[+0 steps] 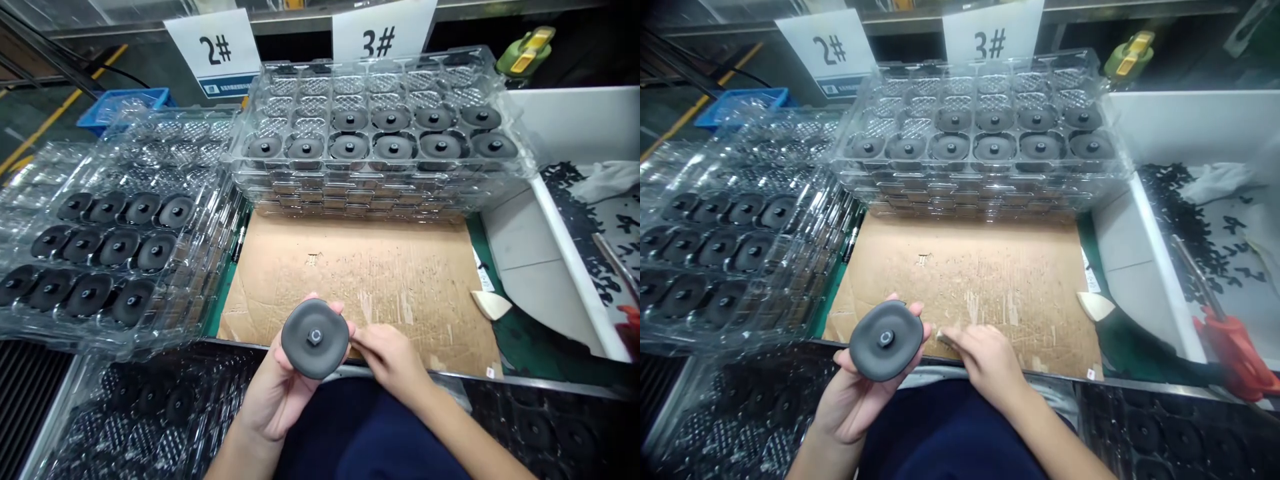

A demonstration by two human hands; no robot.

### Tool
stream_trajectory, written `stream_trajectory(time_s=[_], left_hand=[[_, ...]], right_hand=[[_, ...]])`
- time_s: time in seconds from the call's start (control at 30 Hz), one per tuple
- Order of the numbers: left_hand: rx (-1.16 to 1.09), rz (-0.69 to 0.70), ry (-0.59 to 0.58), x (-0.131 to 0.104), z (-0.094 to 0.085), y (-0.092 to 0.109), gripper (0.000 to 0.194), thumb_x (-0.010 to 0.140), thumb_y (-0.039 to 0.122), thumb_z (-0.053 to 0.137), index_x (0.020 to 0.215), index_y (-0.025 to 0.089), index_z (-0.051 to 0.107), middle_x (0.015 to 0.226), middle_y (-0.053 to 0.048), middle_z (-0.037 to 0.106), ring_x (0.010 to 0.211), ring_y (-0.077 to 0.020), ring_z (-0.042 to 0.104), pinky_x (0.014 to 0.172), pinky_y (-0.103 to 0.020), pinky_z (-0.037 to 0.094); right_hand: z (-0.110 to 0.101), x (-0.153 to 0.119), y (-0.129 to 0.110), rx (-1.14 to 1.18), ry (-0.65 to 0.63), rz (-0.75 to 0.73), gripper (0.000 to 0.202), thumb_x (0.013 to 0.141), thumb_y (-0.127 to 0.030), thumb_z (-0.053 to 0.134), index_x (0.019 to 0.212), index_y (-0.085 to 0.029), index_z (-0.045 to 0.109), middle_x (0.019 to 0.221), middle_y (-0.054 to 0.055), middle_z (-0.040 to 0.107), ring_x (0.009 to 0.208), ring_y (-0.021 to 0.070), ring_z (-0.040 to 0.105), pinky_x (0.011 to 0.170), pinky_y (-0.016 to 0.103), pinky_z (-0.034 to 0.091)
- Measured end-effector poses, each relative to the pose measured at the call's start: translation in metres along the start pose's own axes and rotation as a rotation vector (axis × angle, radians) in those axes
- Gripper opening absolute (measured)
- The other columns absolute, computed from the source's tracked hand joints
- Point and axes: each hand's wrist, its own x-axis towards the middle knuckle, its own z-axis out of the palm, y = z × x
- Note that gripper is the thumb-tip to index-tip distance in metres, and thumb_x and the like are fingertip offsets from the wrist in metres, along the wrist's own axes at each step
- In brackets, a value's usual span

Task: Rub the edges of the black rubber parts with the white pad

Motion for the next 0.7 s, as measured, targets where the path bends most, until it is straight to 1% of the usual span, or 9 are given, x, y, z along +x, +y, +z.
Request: stream_trajectory(time_s=[0.1,0.17,0.23,0.3,0.37,0.43,0.53,0.6,0.7], left_hand=[[0.012,-0.048,0.016,0.0,0.002,0.001,0.048,0.065,0.039,0.067,0.111,0.029,0.058,0.118,-0.001,0.062,0.108,-0.0236,0.056,0.093,-0.031,0.045],[0.027,-0.055,0.014,-0.001,0.003,-0.001,0.05,0.064,0.04,0.067,0.111,0.029,0.058,0.118,-0.001,0.062,0.106,-0.0239,0.057,0.093,-0.032,0.045],[0.049,-0.031,0.007,-0.001,0.003,-0.005,0.051,0.064,0.04,0.067,0.113,0.027,0.057,0.117,-0.002,0.062,0.105,-0.0239,0.058,0.092,-0.031,0.045],[0.058,-0.016,0.011,0.0,0.001,-0.012,0.052,0.065,0.038,0.067,0.114,0.025,0.056,0.115,-0.004,0.063,0.107,-0.0222,0.057,0.092,-0.029,0.044],[0.053,0.002,0.032,0.0,-0.002,-0.017,0.052,0.067,0.036,0.066,0.116,0.023,0.055,0.113,-0.004,0.064,0.109,-0.0197,0.055,0.092,-0.025,0.043],[0.049,0.024,0.066,0.001,-0.006,-0.02,0.051,0.069,0.034,0.065,0.118,0.024,0.054,0.112,-0.004,0.064,0.11,-0.0195,0.054,0.091,-0.025,0.044],[0.038,0.037,0.138,-0.001,-0.013,-0.016,0.05,0.07,0.038,0.063,0.117,0.023,0.054,0.116,-0.006,0.062,0.109,-0.0234,0.055,0.095,-0.031,0.042],[0.007,0.012,0.179,-0.003,-0.016,-0.012,0.051,0.07,0.041,0.062,0.116,0.023,0.055,0.121,-0.008,0.059,0.11,-0.0253,0.054,0.097,-0.033,0.04],[-0.029,-0.012,0.192,-0.003,-0.016,-0.008,0.051,0.068,0.04,0.064,0.115,0.023,0.055,0.121,-0.007,0.059,0.11,-0.0253,0.054,0.096,-0.032,0.042]], right_hand=[[-0.006,0.003,-0.004,-0.003,-0.015,0.007,0.027,0.086,-0.02,0.045,0.107,-0.026,0.062,0.086,0.002,0.067,0.076,0.016,0.061,0.068,0.03,0.048],[-0.024,0.009,-0.023,-0.005,0.061,0.032,0.029,0.088,-0.02,0.044,0.113,-0.027,0.057,0.098,0.002,0.065,0.082,0.0154,0.06,0.068,0.028,0.048],[-0.044,0.016,-0.052,-0.008,0.184,-0.02,0.033,0.088,-0.02,0.045,0.119,-0.028,0.051,0.106,0.003,0.062,0.084,0.0143,0.058,0.067,0.026,0.046],[-0.057,0.024,-0.079,-0.03,0.213,-0.258,0.036,0.088,-0.019,0.045,0.122,-0.03,0.048,0.098,0.001,0.064,0.079,0.0133,0.057,0.067,0.027,0.043],[-0.062,0.034,-0.093,-0.074,0.125,-0.494,0.033,0.089,-0.021,0.042,0.119,-0.03,0.052,0.082,0.0,0.065,0.072,0.0135,0.056,0.066,0.029,0.041],[-0.061,0.045,-0.086,-0.101,0.037,-0.495,0.031,0.089,-0.02,0.039,0.112,-0.029,0.058,0.076,0.0,0.063,0.07,0.0135,0.055,0.066,0.029,0.04],[-0.053,0.047,-0.049,-0.116,0.04,-0.199,0.031,0.087,-0.015,0.042,0.11,-0.027,0.06,0.089,0.001,0.064,0.08,0.0136,0.056,0.072,0.028,0.042],[-0.041,0.038,-0.022,-0.121,0.031,-0.087,0.032,0.086,-0.016,0.045,0.112,-0.029,0.058,0.09,0.001,0.064,0.08,0.0137,0.057,0.072,0.027,0.044],[-0.019,0.017,0.005,-0.115,-0.022,-0.059,0.031,0.086,-0.016,0.045,0.109,-0.028,0.06,0.077,0.001,0.063,0.072,0.014,0.057,0.067,0.028,0.045]])
